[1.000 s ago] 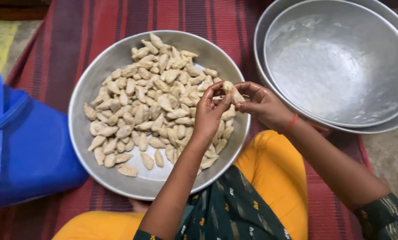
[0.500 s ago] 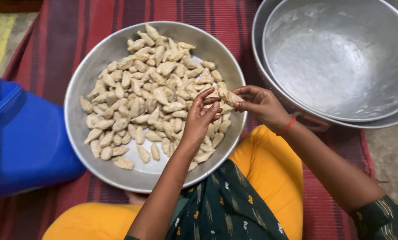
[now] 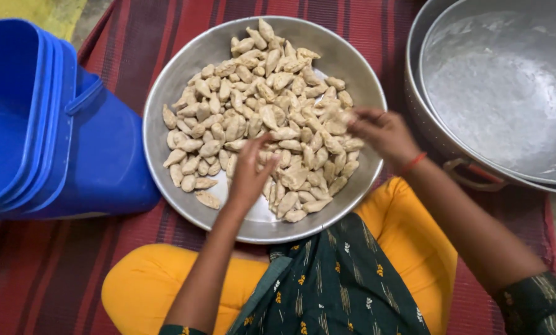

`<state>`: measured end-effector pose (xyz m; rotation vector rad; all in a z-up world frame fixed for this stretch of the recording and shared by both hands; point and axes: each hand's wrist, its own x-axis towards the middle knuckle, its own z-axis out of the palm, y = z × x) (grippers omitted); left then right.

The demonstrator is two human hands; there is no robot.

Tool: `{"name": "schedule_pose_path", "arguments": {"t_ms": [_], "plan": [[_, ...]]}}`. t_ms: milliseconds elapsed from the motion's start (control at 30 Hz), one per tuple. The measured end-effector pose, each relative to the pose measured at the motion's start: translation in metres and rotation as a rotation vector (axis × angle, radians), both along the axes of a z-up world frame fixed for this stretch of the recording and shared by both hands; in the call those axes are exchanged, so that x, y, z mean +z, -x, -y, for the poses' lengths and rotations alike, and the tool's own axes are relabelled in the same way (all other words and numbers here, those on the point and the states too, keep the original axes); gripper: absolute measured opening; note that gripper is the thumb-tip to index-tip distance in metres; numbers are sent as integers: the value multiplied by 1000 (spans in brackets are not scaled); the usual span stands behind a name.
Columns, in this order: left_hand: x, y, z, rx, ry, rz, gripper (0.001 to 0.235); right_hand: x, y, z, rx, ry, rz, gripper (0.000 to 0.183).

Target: The person sits on a mat and sorts small, crescent-shaped dough pieces from a large metal bowl into a blue plastic container. They pick up handfuls of dough, separate them, and transfer them into the container repeatedly.

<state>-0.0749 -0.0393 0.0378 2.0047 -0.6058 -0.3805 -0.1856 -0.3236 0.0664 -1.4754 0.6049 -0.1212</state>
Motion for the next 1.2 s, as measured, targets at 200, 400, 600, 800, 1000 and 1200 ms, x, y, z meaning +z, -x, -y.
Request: {"name": "schedule_pose_path", "arguments": {"t_ms": [200, 400, 600, 800, 1000, 1200], "plan": [[-53, -65, -103, 364, -613, 622, 58, 21, 4, 49, -155, 989, 426, 20], [-81, -78, -117, 525, -568, 558, 69, -18, -37, 73, -175, 792, 278, 20], [-74, -84, -141, 421, -348, 409, 55, -74, -101, 88, -146, 503, -74, 19], [-83, -84, -143, 417, -359, 440, 41, -140, -145, 75, -41, 770, 201, 42], [-79, -82, -142, 449, -331, 429, 37, -194, -156, -55, 261, 1424, 14, 67], [-78, -80, -139, 471, -314, 414, 35, -127, -127, -188, 672, 1300, -279, 93]]}}
